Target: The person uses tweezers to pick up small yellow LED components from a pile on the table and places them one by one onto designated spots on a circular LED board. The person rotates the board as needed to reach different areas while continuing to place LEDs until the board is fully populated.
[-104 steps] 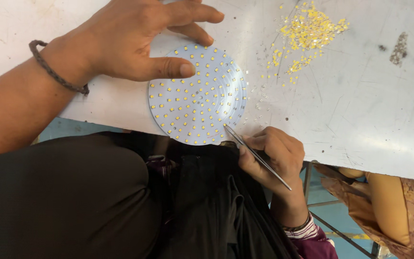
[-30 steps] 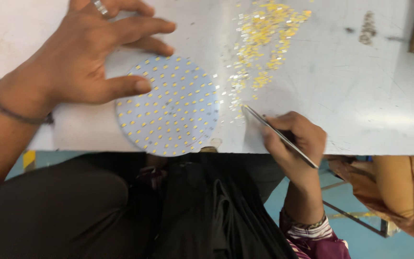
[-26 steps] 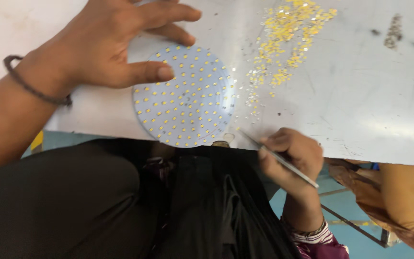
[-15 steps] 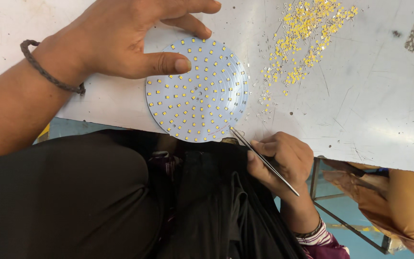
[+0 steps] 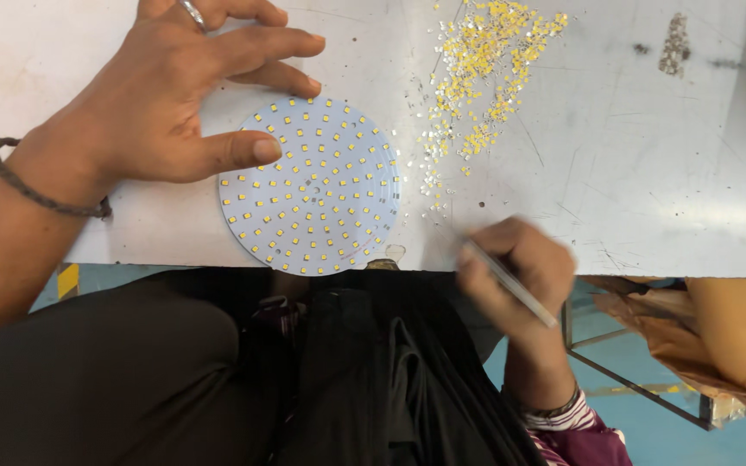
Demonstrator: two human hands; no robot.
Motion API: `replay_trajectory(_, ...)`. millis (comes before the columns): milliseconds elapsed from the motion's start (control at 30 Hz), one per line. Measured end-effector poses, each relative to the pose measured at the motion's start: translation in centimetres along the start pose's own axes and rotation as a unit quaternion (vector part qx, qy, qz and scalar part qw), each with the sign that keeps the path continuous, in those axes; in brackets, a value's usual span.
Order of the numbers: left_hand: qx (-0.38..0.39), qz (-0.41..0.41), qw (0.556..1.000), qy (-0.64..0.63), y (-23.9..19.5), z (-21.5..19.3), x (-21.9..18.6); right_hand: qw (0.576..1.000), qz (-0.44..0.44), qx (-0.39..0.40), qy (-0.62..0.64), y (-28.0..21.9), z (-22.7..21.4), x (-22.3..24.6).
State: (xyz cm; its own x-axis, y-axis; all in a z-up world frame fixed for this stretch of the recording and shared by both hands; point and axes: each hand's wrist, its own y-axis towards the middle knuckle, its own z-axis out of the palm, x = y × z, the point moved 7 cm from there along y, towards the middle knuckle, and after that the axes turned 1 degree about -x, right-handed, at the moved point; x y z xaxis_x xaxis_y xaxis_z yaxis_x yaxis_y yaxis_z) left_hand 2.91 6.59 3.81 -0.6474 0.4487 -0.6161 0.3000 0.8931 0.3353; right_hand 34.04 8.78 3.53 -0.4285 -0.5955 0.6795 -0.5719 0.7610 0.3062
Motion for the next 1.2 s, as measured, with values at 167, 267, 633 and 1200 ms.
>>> replay_trajectory(167,-0.007,0.006,1.000,-0.006,0.2,0.0,-0.2,0.999,0.046,-0.018,-0.024,0.3,-0.5,-1.3)
replay_trajectory(267,-0.005,0.005,1.000,-0.005,0.1,0.1,-0.1,0.999,0.016,-0.018,-0.039,0.4,-0.3,-0.7)
replay_trajectory(633,-0.008,0.011,1.000,0.002,0.1,0.1,-0.1,0.999,-0.015,-0.006,-0.041,0.7,-0.2,-0.4)
replay_trajectory(1200,-0.039,0.079,0.996,0.022,-0.5,-0.2,-0.3,1.000,0.015,0.014,0.013,0.2,0.0,-1.0)
